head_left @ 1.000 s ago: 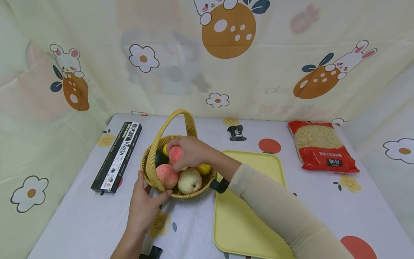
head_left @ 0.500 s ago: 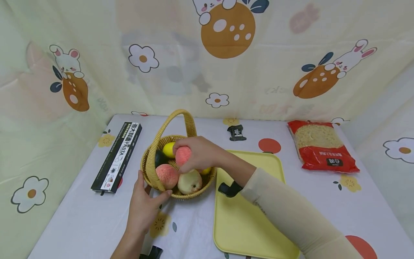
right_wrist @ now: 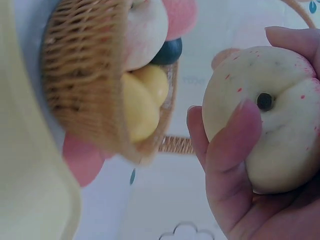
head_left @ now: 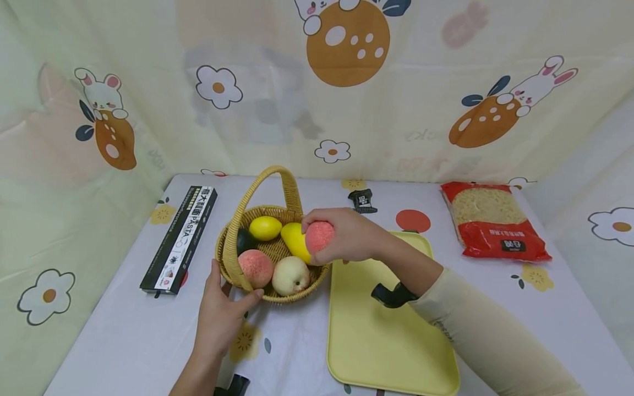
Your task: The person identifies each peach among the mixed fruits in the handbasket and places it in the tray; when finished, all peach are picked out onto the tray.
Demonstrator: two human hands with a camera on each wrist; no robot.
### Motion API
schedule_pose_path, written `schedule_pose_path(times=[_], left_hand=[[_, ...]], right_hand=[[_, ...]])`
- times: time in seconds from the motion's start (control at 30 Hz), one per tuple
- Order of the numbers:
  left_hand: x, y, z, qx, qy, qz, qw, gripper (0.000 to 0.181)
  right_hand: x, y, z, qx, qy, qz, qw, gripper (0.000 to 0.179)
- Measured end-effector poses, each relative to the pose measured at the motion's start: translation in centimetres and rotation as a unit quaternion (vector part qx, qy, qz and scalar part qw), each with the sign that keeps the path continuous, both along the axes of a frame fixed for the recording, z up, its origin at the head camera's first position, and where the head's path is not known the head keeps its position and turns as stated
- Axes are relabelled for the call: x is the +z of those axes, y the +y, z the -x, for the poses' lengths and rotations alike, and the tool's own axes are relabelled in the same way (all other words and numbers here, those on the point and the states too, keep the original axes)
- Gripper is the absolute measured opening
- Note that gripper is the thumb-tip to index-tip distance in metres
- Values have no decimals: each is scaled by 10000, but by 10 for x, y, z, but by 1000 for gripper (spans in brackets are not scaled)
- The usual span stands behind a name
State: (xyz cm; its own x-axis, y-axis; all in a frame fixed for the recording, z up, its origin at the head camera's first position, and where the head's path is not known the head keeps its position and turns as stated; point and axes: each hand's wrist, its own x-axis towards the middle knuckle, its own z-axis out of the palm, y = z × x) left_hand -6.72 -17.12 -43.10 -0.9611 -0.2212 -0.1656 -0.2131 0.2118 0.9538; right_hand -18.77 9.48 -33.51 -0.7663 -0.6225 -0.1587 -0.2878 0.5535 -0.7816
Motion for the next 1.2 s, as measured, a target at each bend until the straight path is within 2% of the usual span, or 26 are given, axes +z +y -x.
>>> schedule_pose_path(times=[0.23, 0.47, 0.63, 0.9, 1.03, 1.2], left_hand=[[-1, -1, 1, -9, 49, -39, 10000, 122], [0, -2, 2, 28, -37, 43, 10000, 122], [-1, -2, 2, 2, 18, 35, 10000, 122], [-1, -2, 1, 3, 36, 28, 10000, 123], [-2, -2, 1, -14, 20, 9, 10000, 123], [-2, -2, 1, 12, 6, 46, 10000, 124]], right_hand=[[-9, 31, 4, -285, -37, -67, 9996, 42], [-31, 53, 27, -773, -217, -182, 9966, 44], [-50, 60, 41, -907, -276, -281, 9951, 47], [-78, 54, 52, -874, -204, -397, 9952, 54], [-84, 51, 54, -744, -125, -500, 9959, 52], [-88, 48, 54, -528, 203, -683, 9961, 52]])
